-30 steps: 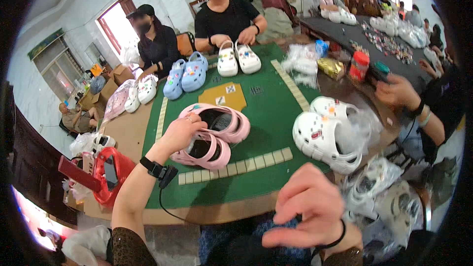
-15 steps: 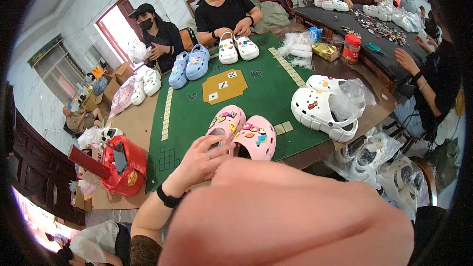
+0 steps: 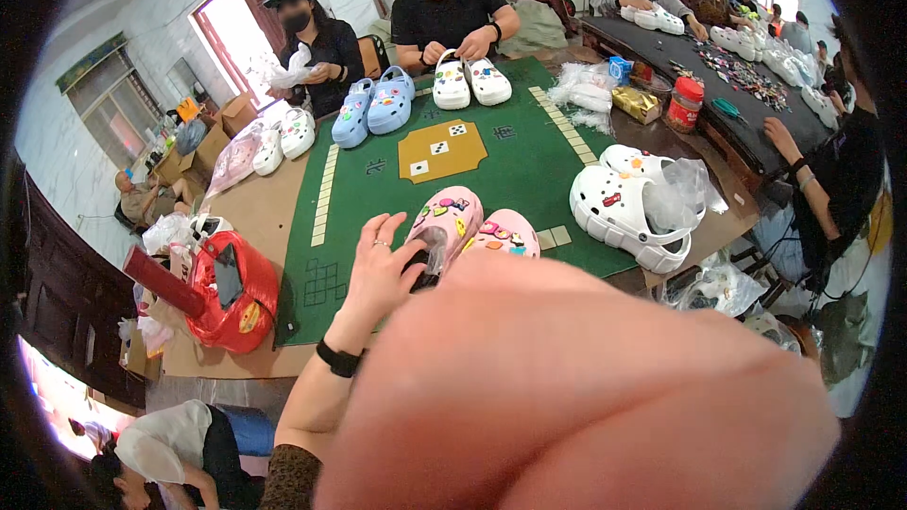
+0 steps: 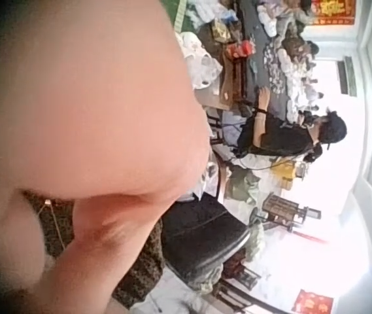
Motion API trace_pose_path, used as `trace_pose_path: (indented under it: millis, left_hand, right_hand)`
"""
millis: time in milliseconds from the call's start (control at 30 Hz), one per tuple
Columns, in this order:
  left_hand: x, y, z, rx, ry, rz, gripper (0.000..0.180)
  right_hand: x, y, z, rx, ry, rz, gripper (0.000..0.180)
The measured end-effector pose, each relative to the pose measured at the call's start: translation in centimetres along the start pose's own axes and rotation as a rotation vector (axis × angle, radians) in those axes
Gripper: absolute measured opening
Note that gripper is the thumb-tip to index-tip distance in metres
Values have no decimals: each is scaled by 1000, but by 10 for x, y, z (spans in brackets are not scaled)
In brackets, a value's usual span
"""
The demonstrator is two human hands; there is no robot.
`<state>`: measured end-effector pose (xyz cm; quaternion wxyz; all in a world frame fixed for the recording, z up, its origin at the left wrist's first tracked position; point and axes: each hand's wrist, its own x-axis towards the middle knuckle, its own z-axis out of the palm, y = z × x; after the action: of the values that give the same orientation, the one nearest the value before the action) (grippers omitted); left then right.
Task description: Placing shoes into clear plastic bags for packaging.
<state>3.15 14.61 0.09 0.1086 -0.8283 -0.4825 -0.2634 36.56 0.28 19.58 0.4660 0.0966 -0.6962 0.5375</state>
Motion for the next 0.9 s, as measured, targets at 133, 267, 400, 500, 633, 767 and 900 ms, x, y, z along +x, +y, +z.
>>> trace_pose_path:
  millis: [133, 267, 400, 500, 633, 767, 900]
  left_hand:
    - [3, 8, 8, -41, -70, -65, 55]
    - [3, 6, 3, -16, -106, -80, 54]
    - [13, 8, 12, 34, -109, -51, 51]
    - [19, 12, 19, -7, -80, -70, 45]
    - [-1, -1, 24, -45, -14, -153, 41]
    - [6, 5, 45, -382, -7, -450, 34]
    - [-1, 9, 42, -294, 19, -486, 28]
  right_hand:
    - [-48, -21, -10, -20, 66, 8, 39]
    - [46, 11, 3, -31, 145, 14, 38]
    - [30, 2, 10, -56, 218, -3, 38]
    - [22, 21, 14, -204, 284, -40, 36]
    - [2, 85, -4, -852, 126, 279, 50]
    - [-89, 181, 1, -1371, 46, 723, 104]
    - [-109, 225, -13, -1239, 135, 767, 112]
